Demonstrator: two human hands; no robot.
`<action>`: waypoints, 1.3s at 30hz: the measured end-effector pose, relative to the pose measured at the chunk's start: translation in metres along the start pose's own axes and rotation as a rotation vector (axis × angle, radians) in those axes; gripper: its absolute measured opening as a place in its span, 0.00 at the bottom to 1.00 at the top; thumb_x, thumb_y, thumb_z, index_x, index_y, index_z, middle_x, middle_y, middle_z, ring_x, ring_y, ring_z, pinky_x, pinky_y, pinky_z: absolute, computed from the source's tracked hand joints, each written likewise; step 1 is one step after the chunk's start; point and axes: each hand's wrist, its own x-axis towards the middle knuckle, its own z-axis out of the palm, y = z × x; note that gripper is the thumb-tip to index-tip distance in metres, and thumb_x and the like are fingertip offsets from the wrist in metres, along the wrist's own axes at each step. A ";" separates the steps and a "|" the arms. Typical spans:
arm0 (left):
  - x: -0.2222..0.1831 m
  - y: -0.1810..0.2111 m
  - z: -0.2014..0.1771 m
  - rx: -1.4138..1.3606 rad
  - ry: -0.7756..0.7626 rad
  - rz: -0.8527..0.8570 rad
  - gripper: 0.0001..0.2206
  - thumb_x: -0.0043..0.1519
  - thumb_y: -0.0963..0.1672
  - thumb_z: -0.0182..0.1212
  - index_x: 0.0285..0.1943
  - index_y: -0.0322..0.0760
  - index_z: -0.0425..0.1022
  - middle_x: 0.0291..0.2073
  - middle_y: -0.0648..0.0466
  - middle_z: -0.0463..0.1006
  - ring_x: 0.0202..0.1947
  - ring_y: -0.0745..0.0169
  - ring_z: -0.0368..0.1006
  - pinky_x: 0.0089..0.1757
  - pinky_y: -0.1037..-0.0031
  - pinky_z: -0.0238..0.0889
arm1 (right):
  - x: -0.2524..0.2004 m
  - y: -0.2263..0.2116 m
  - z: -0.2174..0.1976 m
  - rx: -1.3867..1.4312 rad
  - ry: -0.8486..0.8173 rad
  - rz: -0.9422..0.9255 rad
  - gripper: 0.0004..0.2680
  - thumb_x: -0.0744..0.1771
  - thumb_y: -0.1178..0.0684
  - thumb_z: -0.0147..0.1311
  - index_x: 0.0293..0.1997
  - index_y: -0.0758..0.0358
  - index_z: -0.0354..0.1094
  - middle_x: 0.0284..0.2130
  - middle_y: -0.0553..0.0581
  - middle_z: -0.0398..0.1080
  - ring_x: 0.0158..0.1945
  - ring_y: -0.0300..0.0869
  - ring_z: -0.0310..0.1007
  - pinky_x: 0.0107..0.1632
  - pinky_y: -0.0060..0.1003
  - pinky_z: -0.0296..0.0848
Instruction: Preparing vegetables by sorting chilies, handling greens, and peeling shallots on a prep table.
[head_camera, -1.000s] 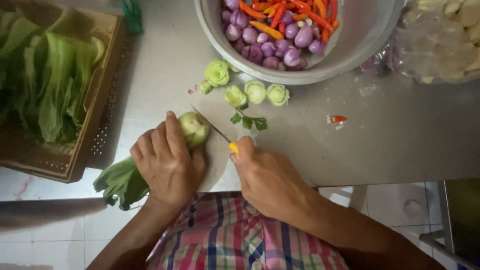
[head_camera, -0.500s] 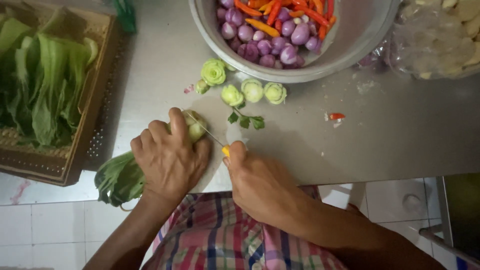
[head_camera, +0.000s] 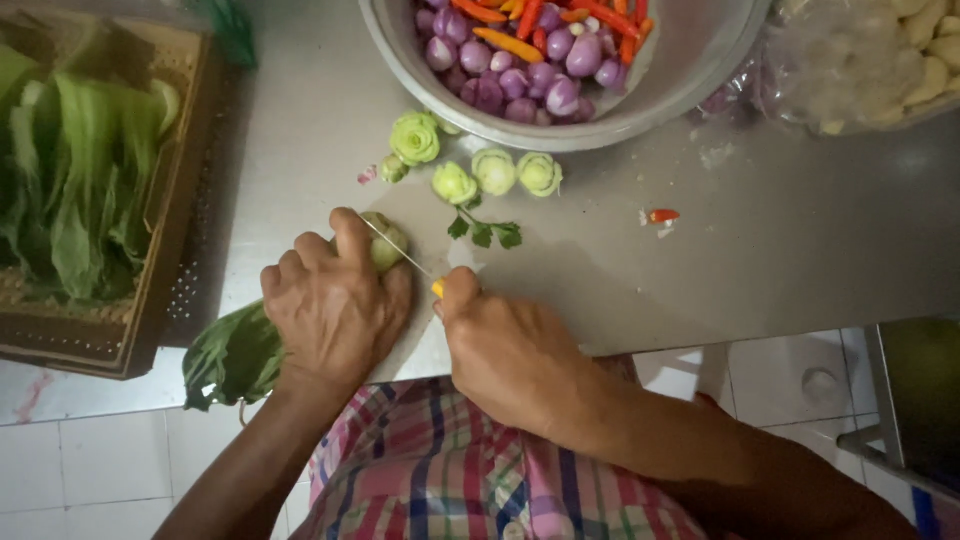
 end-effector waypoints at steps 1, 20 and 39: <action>-0.001 0.000 0.001 0.016 0.004 0.012 0.25 0.59 0.55 0.51 0.56 0.35 0.68 0.28 0.47 0.72 0.23 0.43 0.71 0.30 0.57 0.60 | 0.000 -0.001 -0.006 0.020 -0.047 -0.001 0.04 0.71 0.56 0.40 0.47 0.66 0.56 0.23 0.66 0.74 0.24 0.65 0.76 0.24 0.58 0.70; 0.004 -0.013 0.016 -0.169 -0.080 0.022 0.18 0.58 0.52 0.53 0.45 0.35 0.62 0.27 0.44 0.73 0.22 0.33 0.70 0.25 0.49 0.59 | 0.028 0.003 0.007 -0.140 0.110 -0.162 0.05 0.63 0.65 0.46 0.39 0.67 0.60 0.19 0.62 0.73 0.21 0.56 0.77 0.20 0.48 0.70; 0.028 -0.062 -0.023 -0.542 -0.626 -0.277 0.31 0.45 0.57 0.71 0.53 0.48 0.64 0.36 0.47 0.81 0.41 0.33 0.81 0.44 0.49 0.72 | 0.041 0.017 -0.002 -0.208 -0.074 0.074 0.12 0.66 0.57 0.38 0.53 0.70 0.61 0.24 0.66 0.77 0.31 0.63 0.82 0.33 0.59 0.77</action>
